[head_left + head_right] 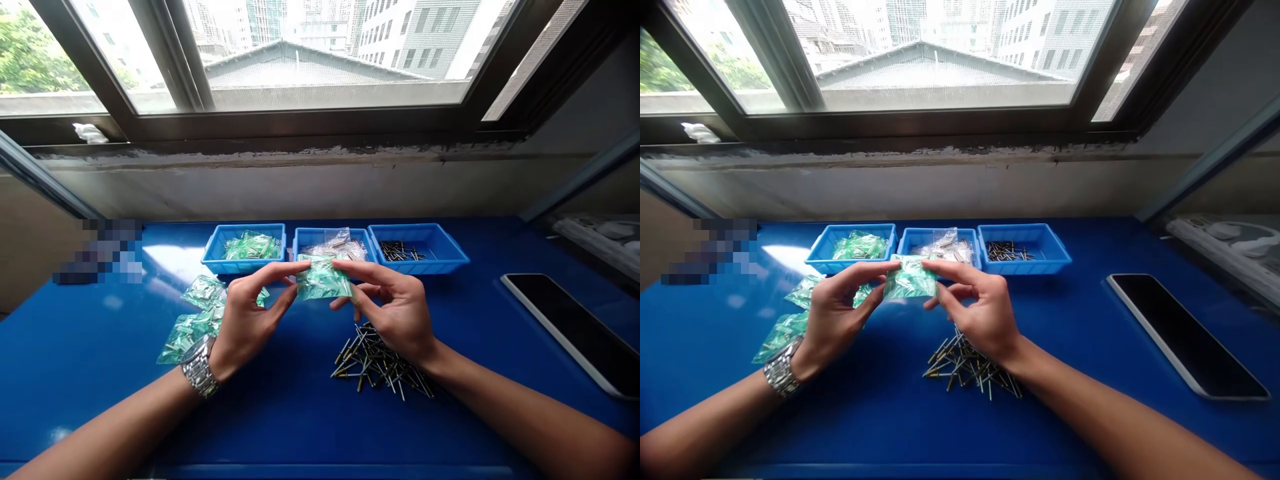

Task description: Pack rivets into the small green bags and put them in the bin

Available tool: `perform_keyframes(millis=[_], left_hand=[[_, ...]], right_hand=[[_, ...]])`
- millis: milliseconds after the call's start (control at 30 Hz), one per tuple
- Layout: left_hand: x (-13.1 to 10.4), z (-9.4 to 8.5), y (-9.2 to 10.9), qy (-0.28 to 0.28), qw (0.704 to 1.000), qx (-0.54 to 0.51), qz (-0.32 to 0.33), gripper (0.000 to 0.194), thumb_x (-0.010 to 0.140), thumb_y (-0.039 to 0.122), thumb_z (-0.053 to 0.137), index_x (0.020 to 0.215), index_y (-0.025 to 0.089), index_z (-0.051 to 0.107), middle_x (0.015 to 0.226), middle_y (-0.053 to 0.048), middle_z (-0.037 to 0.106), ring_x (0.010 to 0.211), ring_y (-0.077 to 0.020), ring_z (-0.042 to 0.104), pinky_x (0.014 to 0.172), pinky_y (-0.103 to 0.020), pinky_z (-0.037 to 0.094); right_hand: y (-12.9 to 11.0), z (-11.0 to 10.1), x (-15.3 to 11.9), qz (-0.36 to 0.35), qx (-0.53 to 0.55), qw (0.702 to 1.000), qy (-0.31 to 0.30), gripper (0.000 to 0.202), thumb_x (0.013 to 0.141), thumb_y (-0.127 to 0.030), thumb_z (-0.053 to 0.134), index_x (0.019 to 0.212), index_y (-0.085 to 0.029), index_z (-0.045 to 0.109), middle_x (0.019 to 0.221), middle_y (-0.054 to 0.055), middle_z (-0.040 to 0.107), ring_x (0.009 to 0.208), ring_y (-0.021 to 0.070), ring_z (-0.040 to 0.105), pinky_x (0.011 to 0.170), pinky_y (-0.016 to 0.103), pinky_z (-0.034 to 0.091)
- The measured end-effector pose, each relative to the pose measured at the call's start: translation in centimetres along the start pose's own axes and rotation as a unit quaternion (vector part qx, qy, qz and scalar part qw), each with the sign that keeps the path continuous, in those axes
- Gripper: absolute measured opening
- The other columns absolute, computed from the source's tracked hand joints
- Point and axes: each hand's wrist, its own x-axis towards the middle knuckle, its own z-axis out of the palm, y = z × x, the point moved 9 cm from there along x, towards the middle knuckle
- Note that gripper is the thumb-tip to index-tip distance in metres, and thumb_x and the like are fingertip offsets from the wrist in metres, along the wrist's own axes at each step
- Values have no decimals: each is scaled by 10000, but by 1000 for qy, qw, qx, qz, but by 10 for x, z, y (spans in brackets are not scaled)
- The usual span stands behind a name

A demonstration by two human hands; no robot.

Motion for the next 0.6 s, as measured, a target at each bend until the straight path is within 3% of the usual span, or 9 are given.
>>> perform_keyframes(millis=[333, 433, 533, 600], left_hand=[[1, -1, 0, -2, 1000, -8, -1, 219, 958, 147, 658, 1157, 208, 725, 1156, -50, 770, 1087, -174, 720, 936, -294, 588], [2, 4, -4, -27, 999, -31, -33, 84, 959, 201, 673, 990, 179, 748, 958, -50, 783, 887, -166, 730, 807, -282, 583], [1, 10, -12, -56, 991, -68, -100, 218, 968, 293, 675, 796, 161, 695, 672, -2, 692, 607, -114, 629, 613, -233, 507], [-1, 13, -17, -67, 982, -98, -145, 279, 969, 341, 668, 761, 156, 656, 593, 19, 623, 523, -94, 550, 525, -211, 435]], right_hand=[[-1, -2, 1, -7, -3, 1000, 1, 295, 931, -238, 720, 1224, -226, 752, 1122, 82, 789, 719, 212, 795, 506, 295, 635], [-1, -1, 3, 5, -1, 1000, -1, 142, 916, -259, 743, 1026, -193, 804, 851, 54, 799, 623, 185, 764, 505, 280, 613], [2, 3, 4, 33, -1, 999, -20, 154, 921, -288, 734, 822, -175, 765, 625, 3, 707, 480, 132, 668, 473, 255, 566], [6, 6, 4, 60, 7, 998, -33, 221, 935, -325, 715, 776, -172, 726, 562, -15, 651, 436, 113, 609, 447, 242, 526]])
